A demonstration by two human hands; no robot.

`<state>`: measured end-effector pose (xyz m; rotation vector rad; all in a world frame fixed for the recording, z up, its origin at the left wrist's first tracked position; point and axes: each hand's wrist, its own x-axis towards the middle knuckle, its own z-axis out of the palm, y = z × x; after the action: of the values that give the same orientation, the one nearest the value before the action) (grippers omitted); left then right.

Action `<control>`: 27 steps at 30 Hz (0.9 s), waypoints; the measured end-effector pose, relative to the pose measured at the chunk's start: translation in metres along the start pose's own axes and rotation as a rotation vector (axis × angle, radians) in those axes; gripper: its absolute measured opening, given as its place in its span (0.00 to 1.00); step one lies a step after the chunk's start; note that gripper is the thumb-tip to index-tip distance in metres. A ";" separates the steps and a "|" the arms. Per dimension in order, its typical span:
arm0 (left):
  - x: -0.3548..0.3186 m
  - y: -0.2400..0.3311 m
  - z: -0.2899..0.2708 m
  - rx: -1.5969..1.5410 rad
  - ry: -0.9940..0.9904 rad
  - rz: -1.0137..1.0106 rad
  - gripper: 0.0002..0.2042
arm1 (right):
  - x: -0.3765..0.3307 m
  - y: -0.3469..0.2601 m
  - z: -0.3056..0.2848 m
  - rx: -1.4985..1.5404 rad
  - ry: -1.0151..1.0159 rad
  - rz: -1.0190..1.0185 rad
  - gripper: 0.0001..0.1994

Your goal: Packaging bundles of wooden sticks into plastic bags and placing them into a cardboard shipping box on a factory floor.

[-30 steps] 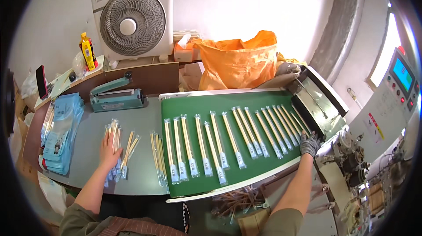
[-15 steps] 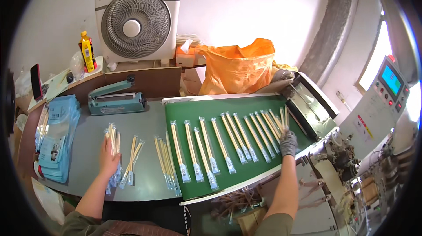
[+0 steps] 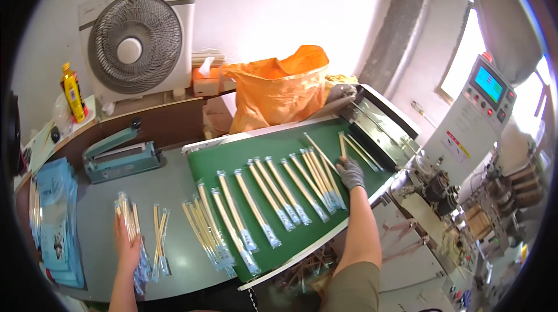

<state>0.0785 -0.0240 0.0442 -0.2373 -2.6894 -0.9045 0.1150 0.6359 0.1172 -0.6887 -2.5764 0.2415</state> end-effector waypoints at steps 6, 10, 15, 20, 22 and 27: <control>-0.003 -0.005 -0.005 0.006 -0.002 -0.035 0.34 | -0.061 -0.130 -0.004 0.578 -0.356 -0.243 0.16; 0.002 -0.005 -0.004 0.005 -0.019 -0.020 0.34 | -0.048 -0.087 -0.009 0.486 0.001 -0.128 0.11; -0.005 -0.005 -0.013 0.015 -0.017 -0.041 0.34 | -0.006 0.118 -0.017 -0.473 0.130 0.302 0.11; -0.006 0.009 -0.013 0.037 -0.057 -0.069 0.34 | 0.004 0.168 -0.022 -0.675 -0.211 0.295 0.27; -0.003 0.010 -0.013 0.040 -0.057 -0.054 0.34 | -0.001 0.115 -0.056 -0.639 -0.097 0.288 0.19; 0.001 0.000 -0.008 0.104 -0.009 -0.032 0.35 | 0.035 0.000 -0.071 -0.328 0.174 -0.024 0.09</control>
<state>0.0799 -0.0289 0.0509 -0.1758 -2.7460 -0.7712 0.1216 0.6571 0.1933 -0.7557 -2.4764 -0.2443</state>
